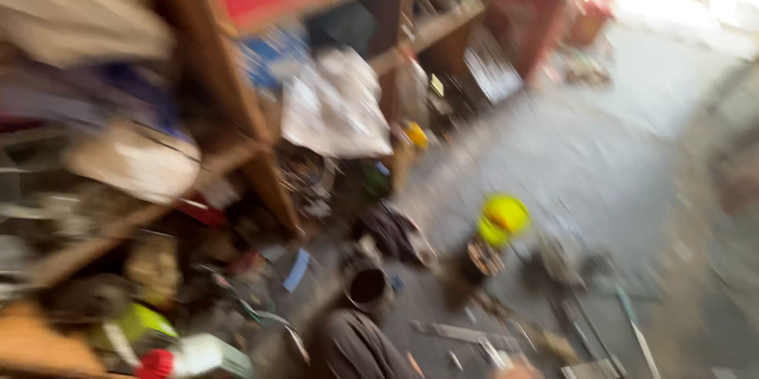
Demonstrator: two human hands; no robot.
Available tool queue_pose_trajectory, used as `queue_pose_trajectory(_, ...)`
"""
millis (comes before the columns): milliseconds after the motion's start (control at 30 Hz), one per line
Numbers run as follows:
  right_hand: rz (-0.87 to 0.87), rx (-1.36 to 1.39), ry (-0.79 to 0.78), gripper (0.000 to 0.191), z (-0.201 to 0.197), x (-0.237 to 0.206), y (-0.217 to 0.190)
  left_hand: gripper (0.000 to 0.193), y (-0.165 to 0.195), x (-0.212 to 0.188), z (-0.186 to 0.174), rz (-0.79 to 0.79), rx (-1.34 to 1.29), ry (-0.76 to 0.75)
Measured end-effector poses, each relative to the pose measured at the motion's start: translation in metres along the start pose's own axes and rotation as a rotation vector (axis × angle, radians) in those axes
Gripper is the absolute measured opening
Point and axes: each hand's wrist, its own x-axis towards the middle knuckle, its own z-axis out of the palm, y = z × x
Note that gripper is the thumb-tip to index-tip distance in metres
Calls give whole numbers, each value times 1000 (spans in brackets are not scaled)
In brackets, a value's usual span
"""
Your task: The person sits on the workshop floor and works on a starter motor held on their lap. They scrape the housing with a small tool, tap it with a hammer, fit the armature into the housing, press the parts together by hand, and wipe the assembly with a cloth.
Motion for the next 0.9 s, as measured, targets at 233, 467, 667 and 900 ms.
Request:
queue_pose_trajectory(233, 460, 526, -403, 84, -79, -91, 38, 27, -8, -21, 9, -101, -94, 106)
queue_pose_trajectory(467, 474, 344, -198, 81, -31, -106, 2, 35, -6, -17, 8, -132, -58, 91)
queue_pose_trajectory(667, 314, 112, -127, 61, -39, -106, 7, 33, -4, -16, 9, -155, -25, 39)
queue_pose_trajectory(900, -765, -1250, 44, 58, -41, -134, -9, 36, 1, -17, 11, -138, -121, -14)
